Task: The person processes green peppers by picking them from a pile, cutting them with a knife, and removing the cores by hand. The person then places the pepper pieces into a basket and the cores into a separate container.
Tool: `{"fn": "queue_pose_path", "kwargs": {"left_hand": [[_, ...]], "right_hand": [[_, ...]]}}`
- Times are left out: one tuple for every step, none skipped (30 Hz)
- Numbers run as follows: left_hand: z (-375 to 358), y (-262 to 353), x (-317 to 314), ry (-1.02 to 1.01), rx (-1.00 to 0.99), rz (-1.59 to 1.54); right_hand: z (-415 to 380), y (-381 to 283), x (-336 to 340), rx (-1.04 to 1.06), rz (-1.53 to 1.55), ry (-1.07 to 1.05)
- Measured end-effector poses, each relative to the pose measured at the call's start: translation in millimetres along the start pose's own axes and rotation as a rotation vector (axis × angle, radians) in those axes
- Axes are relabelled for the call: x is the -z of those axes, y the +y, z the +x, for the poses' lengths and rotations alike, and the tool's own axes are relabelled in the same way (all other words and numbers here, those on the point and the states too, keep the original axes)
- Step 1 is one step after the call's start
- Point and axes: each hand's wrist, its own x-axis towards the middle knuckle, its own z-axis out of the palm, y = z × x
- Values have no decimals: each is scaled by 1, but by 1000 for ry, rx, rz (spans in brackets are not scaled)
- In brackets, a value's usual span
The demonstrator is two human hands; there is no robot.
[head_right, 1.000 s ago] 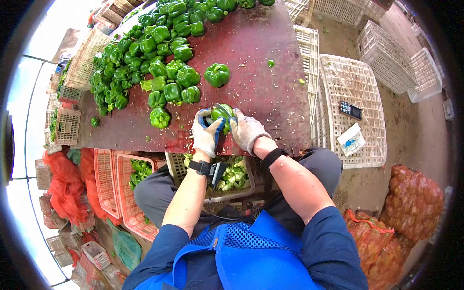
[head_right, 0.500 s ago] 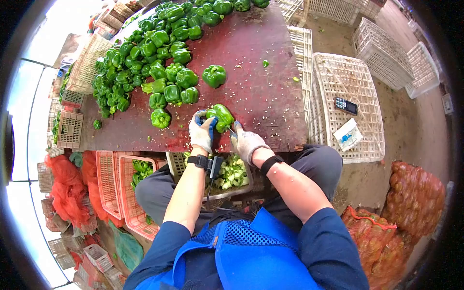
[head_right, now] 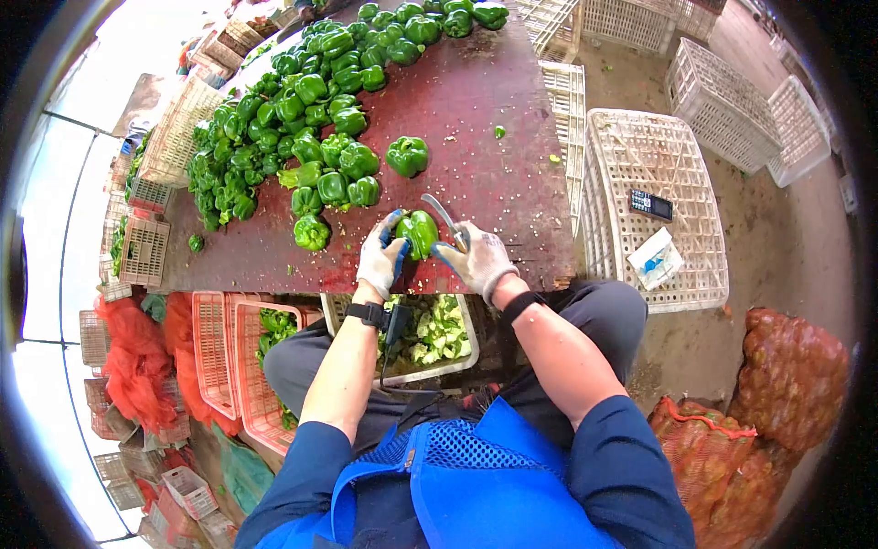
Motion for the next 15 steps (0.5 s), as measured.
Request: {"fn": "queue_pose_path", "kwargs": {"left_hand": [[-4, 22, 4, -51, -87, 281], [-8, 32, 2, -76, -110, 279], [-11, 41, -2, -83, -148, 316], [-12, 44, -3, -90, -183, 352], [-12, 44, -3, -103, -148, 337], [-12, 42, -2, -105, -142, 337], [-12, 37, -1, -90, -136, 328], [-12, 33, -1, -72, -131, 318], [-11, 26, -1, -61, -69, 138], [-9, 16, 0, -51, -9, -43], [-5, 7, 3, -43, 178, -250], [-1, -1, 9, -12, 159, -267], [-2, 0, 13, -3, 235, -500], [-2, 5, 17, 2, 309, -732], [0, -1, 22, -13, 277, -641]], "right_hand": [[9, 0, -6, -26, 7, 3], [17, 1, -12, -29, 13, 5], [24, 1, -17, -23, -14, -9], [29, 0, -21, -19, -42, -24], [31, -2, -23, -65, -36, -21], [34, 0, -25, -69, -35, -26], [37, 3, -28, -65, -57, -34], [39, 7, -30, -59, -81, -43], [40, 11, -30, -41, -99, -34], [40, 13, -29, -44, -103, -39], [39, 14, -26, -65, -77, -43], [40, 15, -24, -83, -52, -47], [41, 16, -23, -99, -38, -42], [41, 17, -22, -100, -40, -43], [40, 18, -22, -113, -18, -36]]}}
